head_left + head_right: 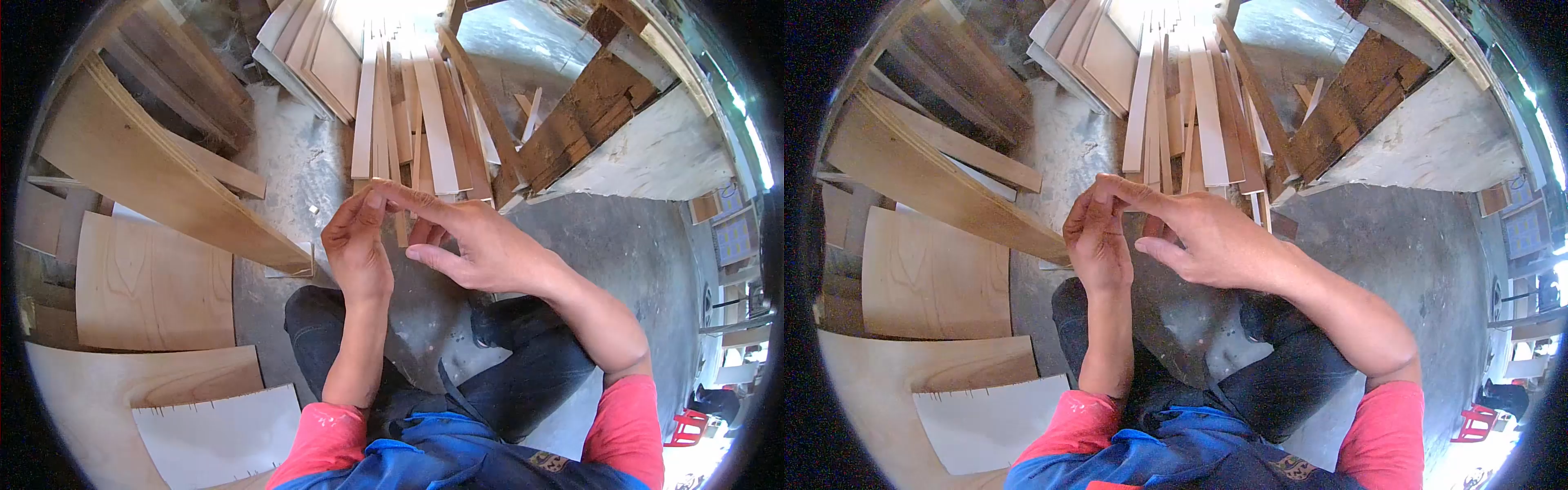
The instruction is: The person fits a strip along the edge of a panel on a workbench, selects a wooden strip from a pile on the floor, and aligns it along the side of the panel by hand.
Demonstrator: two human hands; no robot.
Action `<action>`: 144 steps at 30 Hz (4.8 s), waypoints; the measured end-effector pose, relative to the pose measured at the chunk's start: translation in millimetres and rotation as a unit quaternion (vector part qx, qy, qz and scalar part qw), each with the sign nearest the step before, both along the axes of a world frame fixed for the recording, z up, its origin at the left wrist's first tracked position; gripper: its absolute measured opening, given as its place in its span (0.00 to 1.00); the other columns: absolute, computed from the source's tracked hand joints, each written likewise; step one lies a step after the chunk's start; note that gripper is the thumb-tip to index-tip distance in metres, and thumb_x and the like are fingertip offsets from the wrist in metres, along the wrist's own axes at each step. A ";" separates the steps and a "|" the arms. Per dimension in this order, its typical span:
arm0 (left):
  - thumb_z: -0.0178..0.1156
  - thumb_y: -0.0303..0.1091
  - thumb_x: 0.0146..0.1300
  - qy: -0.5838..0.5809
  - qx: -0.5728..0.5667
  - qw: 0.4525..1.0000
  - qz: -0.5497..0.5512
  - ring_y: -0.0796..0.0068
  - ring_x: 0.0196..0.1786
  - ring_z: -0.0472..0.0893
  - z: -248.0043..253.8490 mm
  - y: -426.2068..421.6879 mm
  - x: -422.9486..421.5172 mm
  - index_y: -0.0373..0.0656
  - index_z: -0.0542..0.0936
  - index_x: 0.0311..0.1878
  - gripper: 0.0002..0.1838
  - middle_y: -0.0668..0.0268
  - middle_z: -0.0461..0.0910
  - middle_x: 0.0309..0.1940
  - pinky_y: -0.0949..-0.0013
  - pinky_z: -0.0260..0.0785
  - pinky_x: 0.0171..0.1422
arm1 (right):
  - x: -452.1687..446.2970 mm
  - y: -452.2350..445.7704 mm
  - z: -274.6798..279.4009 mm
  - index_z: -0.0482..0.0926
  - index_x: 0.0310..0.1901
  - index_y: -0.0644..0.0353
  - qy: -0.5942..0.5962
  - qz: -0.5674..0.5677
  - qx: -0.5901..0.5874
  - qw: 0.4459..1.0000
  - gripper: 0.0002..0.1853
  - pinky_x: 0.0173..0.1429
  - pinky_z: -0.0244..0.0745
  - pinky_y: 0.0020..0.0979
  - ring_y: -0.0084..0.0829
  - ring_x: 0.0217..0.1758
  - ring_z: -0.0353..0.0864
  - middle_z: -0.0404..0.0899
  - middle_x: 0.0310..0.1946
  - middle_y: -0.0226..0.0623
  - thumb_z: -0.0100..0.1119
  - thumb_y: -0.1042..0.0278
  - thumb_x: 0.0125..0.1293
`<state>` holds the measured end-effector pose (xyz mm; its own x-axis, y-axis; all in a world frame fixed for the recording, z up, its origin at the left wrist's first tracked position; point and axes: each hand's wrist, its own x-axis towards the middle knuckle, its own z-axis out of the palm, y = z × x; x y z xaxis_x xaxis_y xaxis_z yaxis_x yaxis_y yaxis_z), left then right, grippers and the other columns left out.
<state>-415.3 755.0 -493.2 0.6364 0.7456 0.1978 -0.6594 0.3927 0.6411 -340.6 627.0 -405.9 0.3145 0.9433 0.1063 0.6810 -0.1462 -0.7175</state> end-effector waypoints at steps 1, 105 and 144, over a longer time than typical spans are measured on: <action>0.65 0.28 0.67 0.002 -0.023 1.000 -0.009 0.73 0.41 0.82 1.5 -1.2 0.7 0.33 0.85 0.44 0.08 0.61 0.85 0.37 0.69 0.72 0.52 | -0.3 0.2 0.6 0.57 0.77 0.46 0.009 0.000 0.002 1.000 0.39 0.47 0.79 0.46 0.51 0.40 0.85 0.84 0.39 0.49 0.60 0.69 0.66; 0.65 0.26 0.65 0.067 0.293 0.950 0.079 0.75 0.36 0.75 -22.6 38.8 5.6 0.38 0.75 0.34 0.07 0.66 0.75 0.34 0.73 0.68 0.46 | 1.7 -3.2 -8.8 0.69 0.61 0.65 -0.087 -0.085 0.002 0.993 0.34 0.63 0.75 0.45 0.56 0.67 0.74 0.59 0.74 0.57 0.68 0.49 0.63; 0.67 0.29 0.66 -0.007 0.146 0.980 -0.137 0.77 0.40 0.83 -19.2 5.3 9.4 0.36 0.85 0.47 0.09 0.65 0.86 0.37 0.73 0.74 0.46 | 3.5 -20.3 -2.9 0.56 0.78 0.50 0.006 -0.008 -0.006 1.000 0.40 0.41 0.79 0.43 0.45 0.34 0.85 0.82 0.30 0.45 0.63 0.68 0.65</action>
